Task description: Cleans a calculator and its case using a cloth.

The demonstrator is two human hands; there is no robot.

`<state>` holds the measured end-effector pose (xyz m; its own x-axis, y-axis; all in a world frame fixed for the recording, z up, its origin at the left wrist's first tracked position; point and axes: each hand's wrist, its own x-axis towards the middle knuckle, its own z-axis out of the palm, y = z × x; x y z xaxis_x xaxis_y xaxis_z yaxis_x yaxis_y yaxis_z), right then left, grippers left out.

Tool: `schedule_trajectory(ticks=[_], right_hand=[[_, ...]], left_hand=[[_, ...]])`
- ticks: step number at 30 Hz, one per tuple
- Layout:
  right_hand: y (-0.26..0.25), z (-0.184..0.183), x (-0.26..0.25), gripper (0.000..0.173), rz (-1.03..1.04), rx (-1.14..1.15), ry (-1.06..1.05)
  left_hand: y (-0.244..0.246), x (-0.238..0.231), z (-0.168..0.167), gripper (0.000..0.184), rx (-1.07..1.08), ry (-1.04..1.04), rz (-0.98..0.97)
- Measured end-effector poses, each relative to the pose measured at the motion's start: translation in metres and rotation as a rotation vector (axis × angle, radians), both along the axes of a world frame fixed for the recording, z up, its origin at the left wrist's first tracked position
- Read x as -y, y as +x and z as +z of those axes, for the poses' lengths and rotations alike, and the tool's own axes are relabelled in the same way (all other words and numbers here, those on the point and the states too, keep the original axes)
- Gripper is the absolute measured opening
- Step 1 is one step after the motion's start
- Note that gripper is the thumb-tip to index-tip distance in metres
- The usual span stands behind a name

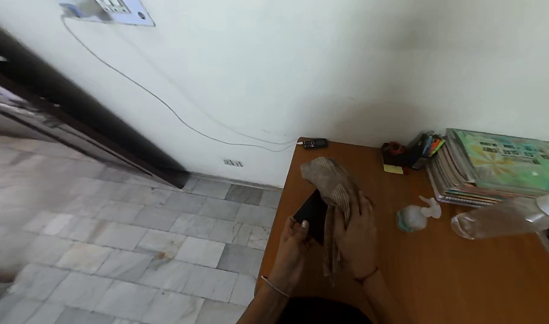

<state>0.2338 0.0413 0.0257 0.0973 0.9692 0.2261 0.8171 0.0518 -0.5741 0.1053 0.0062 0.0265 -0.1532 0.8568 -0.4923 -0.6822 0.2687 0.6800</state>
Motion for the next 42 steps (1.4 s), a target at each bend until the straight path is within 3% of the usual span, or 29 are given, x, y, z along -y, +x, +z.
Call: schedule_trajectory(ticks=[2,8,11,15,18,20,23,25,27,32,38,42], right_hand=[[0.006,0.006,-0.006,0.056,-0.037,-0.04,-0.068],[0.033,0.021,-0.029,0.044,-0.135,-0.168,-0.298],[0.05,0.022,-0.037,0.043,-0.079,-0.181,-0.297],[0.063,0.02,-0.039,0.035,0.157,-0.171,-0.133],[0.056,0.02,-0.039,0.034,0.267,-0.127,-0.083],[0.046,0.024,-0.035,0.034,0.244,-0.109,-0.079],[0.03,0.021,-0.028,0.037,0.196,-0.15,0.003],[0.013,0.009,-0.022,0.036,0.275,-0.181,0.154],[-0.004,0.006,-0.007,0.036,0.426,-0.206,0.193],[-0.017,0.001,-0.002,0.032,0.534,-0.012,0.454],[-0.006,0.003,-0.013,0.038,0.44,0.021,0.468],[0.019,0.009,-0.028,0.042,0.218,0.003,0.271]], left_hand=[[0.001,0.003,-0.003,0.021,0.021,0.044,-0.009],[0.001,0.017,-0.009,0.025,0.029,0.085,-0.096],[-0.013,0.021,-0.006,0.034,0.035,0.124,-0.333],[-0.03,0.016,0.011,0.069,-0.049,0.147,-0.785],[-0.029,0.008,0.023,0.057,-0.141,0.166,-0.952],[-0.027,0.005,0.024,0.047,-0.149,0.147,-0.962],[-0.023,0.003,0.023,0.048,-0.16,0.159,-0.947],[-0.018,0.003,0.023,0.047,-0.205,0.169,-0.936],[-0.012,0.005,0.025,0.034,-0.295,0.139,-0.89],[-0.01,0.013,0.036,0.026,-0.402,0.066,-0.85],[-0.011,0.017,0.014,0.042,-0.199,0.199,-0.796],[-0.016,0.025,0.017,0.047,-0.122,0.157,-0.735]])
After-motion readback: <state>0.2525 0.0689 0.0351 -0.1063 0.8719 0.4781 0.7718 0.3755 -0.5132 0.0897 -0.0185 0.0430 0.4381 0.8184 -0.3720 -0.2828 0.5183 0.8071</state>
